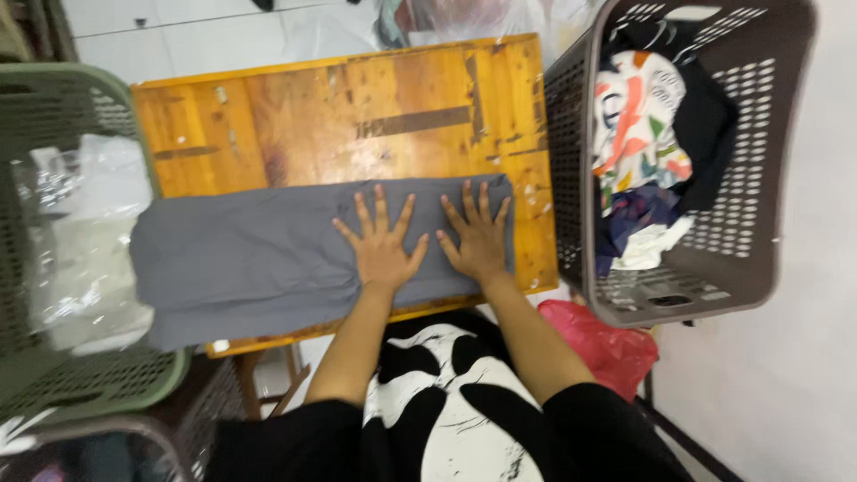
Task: The person folds a pair of grey pants on a wooden table, smoothing the fabric by hand and making multiple folds to create a flat, rectangular shape.
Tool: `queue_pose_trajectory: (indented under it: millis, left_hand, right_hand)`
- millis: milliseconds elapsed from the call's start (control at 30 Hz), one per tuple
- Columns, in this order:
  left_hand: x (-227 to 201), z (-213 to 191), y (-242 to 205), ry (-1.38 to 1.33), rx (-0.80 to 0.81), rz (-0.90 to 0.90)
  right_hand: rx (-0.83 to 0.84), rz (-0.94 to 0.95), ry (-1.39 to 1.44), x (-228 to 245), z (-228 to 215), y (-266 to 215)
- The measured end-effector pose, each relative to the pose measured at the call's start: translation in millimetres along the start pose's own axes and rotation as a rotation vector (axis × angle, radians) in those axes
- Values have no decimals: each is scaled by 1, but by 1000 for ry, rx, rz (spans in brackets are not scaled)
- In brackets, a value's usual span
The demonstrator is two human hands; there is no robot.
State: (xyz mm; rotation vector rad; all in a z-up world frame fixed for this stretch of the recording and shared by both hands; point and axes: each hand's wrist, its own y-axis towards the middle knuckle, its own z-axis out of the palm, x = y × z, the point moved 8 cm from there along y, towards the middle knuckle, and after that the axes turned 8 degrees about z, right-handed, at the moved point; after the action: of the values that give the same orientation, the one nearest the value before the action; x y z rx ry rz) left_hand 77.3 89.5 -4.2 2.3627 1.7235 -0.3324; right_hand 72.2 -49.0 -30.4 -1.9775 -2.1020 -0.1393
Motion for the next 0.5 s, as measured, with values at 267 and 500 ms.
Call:
queue_pose_trajectory:
  millis: [267,500]
  left_hand:
    - [3,14,-3,22,20,-35]
    - [-9,14,-31,11,23,29]
  right_hand:
    - [-224,292,108,-52,-10,-10]
    - [-258,167,108,-63,-7,-36]
